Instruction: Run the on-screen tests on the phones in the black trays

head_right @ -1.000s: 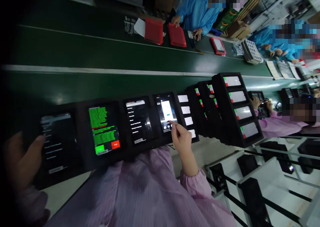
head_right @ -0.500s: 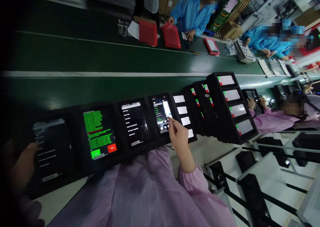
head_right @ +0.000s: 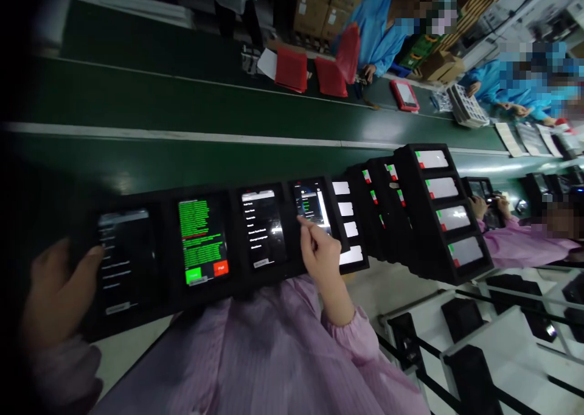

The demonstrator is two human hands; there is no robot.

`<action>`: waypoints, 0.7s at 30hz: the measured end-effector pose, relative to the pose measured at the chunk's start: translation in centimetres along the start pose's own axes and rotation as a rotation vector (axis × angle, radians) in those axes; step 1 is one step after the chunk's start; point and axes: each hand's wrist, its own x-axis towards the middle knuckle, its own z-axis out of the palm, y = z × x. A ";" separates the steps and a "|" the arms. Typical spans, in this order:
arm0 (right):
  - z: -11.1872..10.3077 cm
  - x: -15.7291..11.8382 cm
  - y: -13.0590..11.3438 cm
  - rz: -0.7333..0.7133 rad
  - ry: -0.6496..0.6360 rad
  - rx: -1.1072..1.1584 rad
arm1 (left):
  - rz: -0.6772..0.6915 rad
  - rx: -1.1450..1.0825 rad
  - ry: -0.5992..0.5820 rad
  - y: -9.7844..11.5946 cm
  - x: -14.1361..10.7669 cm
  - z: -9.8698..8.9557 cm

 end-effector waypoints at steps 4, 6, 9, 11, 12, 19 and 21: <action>2.8 -0.5 -3.8 -0.213 -0.241 0.132 | -0.091 -0.053 -0.004 2.4 -0.3 -0.5; 4.4 -1.1 -5.5 -0.388 -0.365 0.191 | -0.078 -0.074 0.000 2.6 -0.4 -0.6; 6.3 -2.1 -7.2 -0.581 -0.478 0.208 | -0.052 -0.098 0.009 2.5 -0.6 -0.6; 7.0 -2.5 -7.7 -0.635 -0.524 0.165 | -0.035 -0.110 0.010 2.2 -0.7 -0.5; 7.1 -2.6 -7.8 -0.648 -0.535 0.135 | -0.023 -0.117 0.015 2.1 -0.7 -0.5; 6.1 -1.8 -7.8 -0.619 -0.571 0.127 | 0.016 -0.136 0.033 1.6 -0.6 -0.1; 6.0 -1.8 -7.8 -0.623 -0.587 0.129 | 0.008 -0.129 0.027 1.6 -0.6 -0.1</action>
